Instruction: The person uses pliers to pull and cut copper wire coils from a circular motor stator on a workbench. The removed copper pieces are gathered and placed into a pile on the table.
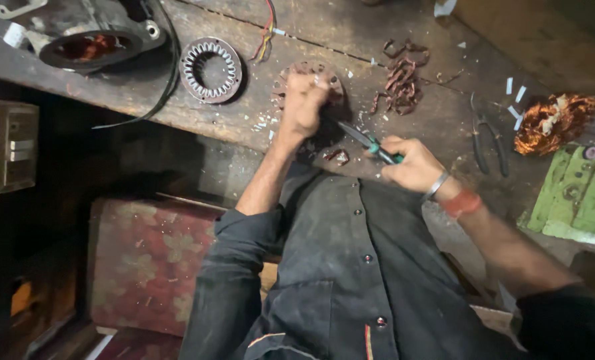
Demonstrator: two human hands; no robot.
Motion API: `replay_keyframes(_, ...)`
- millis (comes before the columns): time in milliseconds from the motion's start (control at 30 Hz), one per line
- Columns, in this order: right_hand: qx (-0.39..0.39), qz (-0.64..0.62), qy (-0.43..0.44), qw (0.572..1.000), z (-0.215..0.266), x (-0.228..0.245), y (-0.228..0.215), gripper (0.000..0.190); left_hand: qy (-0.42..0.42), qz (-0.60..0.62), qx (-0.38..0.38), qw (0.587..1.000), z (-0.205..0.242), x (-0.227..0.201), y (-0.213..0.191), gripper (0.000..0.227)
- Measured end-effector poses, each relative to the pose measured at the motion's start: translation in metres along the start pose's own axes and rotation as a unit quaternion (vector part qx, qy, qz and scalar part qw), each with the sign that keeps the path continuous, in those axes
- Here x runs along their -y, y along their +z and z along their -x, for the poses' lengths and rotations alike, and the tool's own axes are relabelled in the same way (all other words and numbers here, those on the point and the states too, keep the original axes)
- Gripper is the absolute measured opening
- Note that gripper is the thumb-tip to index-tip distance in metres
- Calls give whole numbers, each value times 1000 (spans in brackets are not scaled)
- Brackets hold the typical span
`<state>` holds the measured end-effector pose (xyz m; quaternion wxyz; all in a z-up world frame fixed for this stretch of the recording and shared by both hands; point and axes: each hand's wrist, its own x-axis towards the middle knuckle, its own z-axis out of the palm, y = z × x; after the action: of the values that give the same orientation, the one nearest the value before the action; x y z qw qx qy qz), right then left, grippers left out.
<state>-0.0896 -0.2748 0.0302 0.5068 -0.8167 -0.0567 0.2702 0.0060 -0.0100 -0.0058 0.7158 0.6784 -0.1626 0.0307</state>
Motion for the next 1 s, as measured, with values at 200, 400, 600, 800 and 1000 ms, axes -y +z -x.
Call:
replay_keyframes(200,-126,134,-84,979,3,-2,19,33,-14,-14,8,1000,-9,4,-9,37)
replay_keyframes(400,-270,368,-251,854,-4,-8,30,35,-22,-38,3,999,-11,8,-2,40)
replay_keyframes(600,-295,379,-306,822,-11,10,-3,19,-97,117,-25,988,-40,22,-12,43)
replay_keyframes(800,-346,177,-194,901,-1,43,-32,32,25,10,25,999,-19,1,-4,39)
replay_keyframes(1000,-215,367,-169,889,36,24,-15,40,-90,113,97,985,2,6,-13,37)
